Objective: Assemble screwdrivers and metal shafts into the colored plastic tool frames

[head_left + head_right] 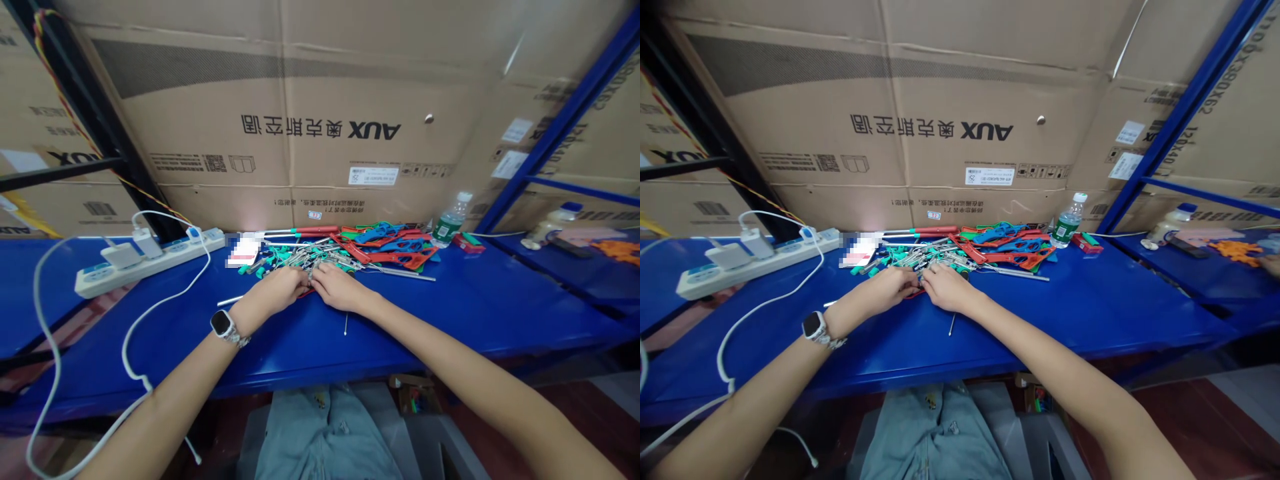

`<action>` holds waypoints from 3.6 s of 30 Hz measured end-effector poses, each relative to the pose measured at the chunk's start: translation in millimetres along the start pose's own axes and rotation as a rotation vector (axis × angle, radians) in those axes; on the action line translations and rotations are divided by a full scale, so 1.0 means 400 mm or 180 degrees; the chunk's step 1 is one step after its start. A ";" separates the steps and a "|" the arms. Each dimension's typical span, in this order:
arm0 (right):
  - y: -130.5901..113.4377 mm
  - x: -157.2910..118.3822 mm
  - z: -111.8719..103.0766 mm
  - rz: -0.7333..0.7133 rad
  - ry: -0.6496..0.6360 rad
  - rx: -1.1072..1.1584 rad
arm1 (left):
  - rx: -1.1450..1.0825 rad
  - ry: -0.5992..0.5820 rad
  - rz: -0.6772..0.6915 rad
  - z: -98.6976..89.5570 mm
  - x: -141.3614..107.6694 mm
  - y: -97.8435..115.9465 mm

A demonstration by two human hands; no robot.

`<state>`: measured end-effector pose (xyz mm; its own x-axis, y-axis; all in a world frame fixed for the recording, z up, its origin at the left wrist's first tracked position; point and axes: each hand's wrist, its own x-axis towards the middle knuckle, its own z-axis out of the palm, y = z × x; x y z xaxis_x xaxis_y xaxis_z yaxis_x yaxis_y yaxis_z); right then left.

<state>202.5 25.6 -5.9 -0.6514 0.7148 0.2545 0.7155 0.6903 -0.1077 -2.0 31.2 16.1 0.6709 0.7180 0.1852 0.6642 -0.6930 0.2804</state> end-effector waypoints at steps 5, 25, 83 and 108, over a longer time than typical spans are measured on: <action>-0.004 -0.005 0.001 0.0065 0.0096 0.0038 | -0.0309 0.0053 -0.0129 0.008 -0.002 -0.008; -0.015 -0.027 -0.003 0.0384 0.0321 -0.0083 | -0.0808 0.0562 -0.0053 0.045 -0.044 -0.018; 0.012 -0.025 -0.060 0.0204 0.0276 0.0533 | 0.0053 0.0282 -0.0251 0.016 -0.055 0.029; -0.025 -0.024 -0.030 0.0577 -0.0315 0.0081 | -0.0198 0.0408 0.0209 0.033 -0.055 0.003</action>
<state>204.4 10.4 4.2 -0.5351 0.8342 0.1334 0.8174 0.5511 -0.1676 -11.6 13.5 0.1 0.6621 0.6764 0.3226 0.5958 -0.7362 0.3209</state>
